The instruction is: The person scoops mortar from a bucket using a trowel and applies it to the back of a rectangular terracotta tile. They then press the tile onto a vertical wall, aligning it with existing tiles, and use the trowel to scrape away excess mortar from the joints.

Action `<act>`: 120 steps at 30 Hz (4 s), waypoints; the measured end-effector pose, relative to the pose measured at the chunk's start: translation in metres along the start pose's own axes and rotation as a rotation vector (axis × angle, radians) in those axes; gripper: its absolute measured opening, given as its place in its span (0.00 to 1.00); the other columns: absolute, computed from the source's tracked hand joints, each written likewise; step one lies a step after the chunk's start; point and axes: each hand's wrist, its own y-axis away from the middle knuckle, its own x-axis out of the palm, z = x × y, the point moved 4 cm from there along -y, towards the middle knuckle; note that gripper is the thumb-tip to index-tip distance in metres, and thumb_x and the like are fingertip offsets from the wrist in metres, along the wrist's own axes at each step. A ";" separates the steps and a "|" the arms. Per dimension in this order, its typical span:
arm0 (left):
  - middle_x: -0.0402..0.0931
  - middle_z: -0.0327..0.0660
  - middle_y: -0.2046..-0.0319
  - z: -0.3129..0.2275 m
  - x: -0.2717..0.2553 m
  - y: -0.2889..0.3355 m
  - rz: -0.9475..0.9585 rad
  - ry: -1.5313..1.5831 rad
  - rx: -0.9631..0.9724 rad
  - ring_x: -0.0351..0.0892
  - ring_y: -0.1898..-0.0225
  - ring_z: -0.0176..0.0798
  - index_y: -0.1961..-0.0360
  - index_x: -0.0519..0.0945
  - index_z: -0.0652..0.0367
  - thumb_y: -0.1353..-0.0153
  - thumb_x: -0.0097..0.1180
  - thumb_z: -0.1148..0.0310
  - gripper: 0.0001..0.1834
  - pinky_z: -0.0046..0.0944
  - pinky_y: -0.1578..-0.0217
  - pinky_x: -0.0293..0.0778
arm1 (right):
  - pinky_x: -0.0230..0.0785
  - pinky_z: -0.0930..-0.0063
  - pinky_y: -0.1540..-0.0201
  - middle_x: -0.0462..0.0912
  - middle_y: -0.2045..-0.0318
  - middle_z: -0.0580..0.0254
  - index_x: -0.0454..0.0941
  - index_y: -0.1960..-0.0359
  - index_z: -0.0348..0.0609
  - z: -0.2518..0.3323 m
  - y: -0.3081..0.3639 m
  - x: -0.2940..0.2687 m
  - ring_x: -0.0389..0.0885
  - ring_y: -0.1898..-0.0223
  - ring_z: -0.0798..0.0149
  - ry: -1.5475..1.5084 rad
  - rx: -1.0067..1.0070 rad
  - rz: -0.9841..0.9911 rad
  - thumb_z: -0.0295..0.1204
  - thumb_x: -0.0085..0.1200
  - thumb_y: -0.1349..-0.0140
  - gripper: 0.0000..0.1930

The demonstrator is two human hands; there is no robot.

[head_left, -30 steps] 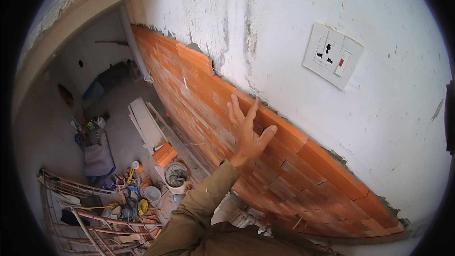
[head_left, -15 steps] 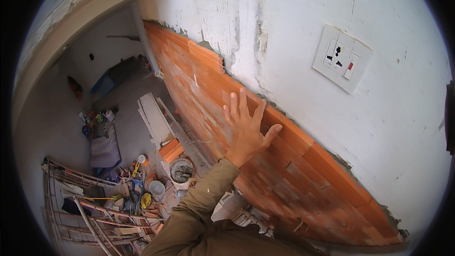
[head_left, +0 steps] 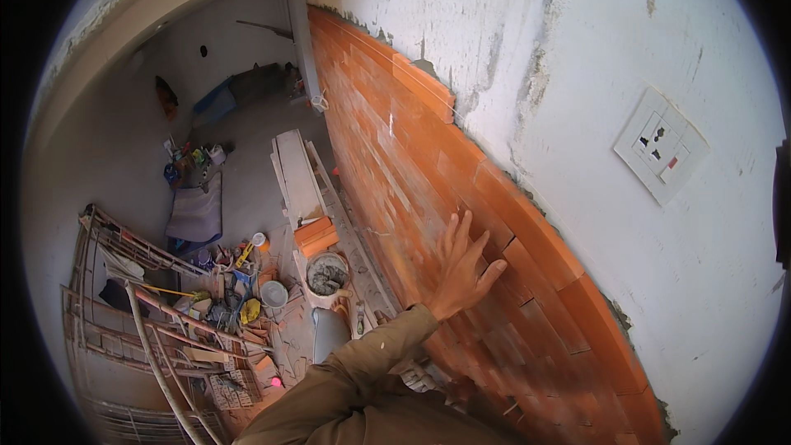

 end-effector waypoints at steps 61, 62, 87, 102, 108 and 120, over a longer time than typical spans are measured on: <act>0.83 0.57 0.54 0.274 0.066 0.374 0.455 0.087 -0.864 0.83 0.52 0.59 0.47 0.80 0.66 0.38 0.59 0.57 0.25 0.50 0.49 0.77 | 0.68 0.50 0.54 0.84 0.61 0.62 0.86 0.66 0.47 0.509 0.224 -0.378 0.79 0.55 0.50 0.769 -0.645 -1.733 0.35 0.50 0.35 0.12; 0.81 0.59 0.53 0.271 0.065 0.374 0.477 0.123 -0.904 0.81 0.49 0.60 0.47 0.80 0.66 0.38 0.58 0.57 0.25 0.52 0.47 0.76 | 0.68 0.50 0.54 0.84 0.61 0.62 0.86 0.65 0.47 0.508 0.223 -0.378 0.79 0.55 0.50 0.766 -0.623 -1.718 0.36 0.50 0.35 0.12; 0.78 0.62 0.47 0.268 0.058 0.376 0.598 0.168 -0.973 0.75 0.42 0.62 0.44 0.78 0.66 0.38 0.56 0.57 0.27 0.54 0.41 0.71 | 0.72 0.54 0.54 0.86 0.59 0.57 0.88 0.59 0.45 0.514 0.229 -0.378 0.82 0.57 0.48 0.672 -0.616 -1.699 0.36 0.53 0.33 0.13; 0.74 0.61 0.42 0.246 0.054 0.195 0.026 0.460 -0.781 0.73 0.39 0.59 0.37 0.71 0.68 0.34 0.56 0.56 0.31 0.50 0.39 0.68 | 0.69 0.59 0.59 0.81 0.62 0.52 0.81 0.51 0.34 0.354 0.102 -0.189 0.78 0.61 0.53 0.046 -1.071 -1.160 0.24 0.54 0.33 0.12; 0.34 0.68 0.25 0.158 0.062 0.046 0.272 0.515 -0.690 0.33 0.23 0.65 0.26 0.43 0.72 0.26 0.37 0.40 0.47 0.55 0.26 0.41 | 0.73 0.57 0.55 0.82 0.56 0.43 0.81 0.54 0.35 0.156 0.006 -0.050 0.82 0.56 0.46 0.230 -0.464 -0.318 0.29 0.52 0.34 0.12; 0.19 0.73 0.28 0.110 0.102 0.024 0.331 0.442 -0.504 0.20 0.25 0.75 0.27 0.26 0.72 0.37 0.47 0.29 0.66 0.76 0.31 0.32 | 0.70 0.53 0.45 0.83 0.56 0.40 0.79 0.51 0.36 -0.034 -0.019 0.039 0.80 0.51 0.40 0.249 -0.179 0.147 0.35 0.53 0.35 0.17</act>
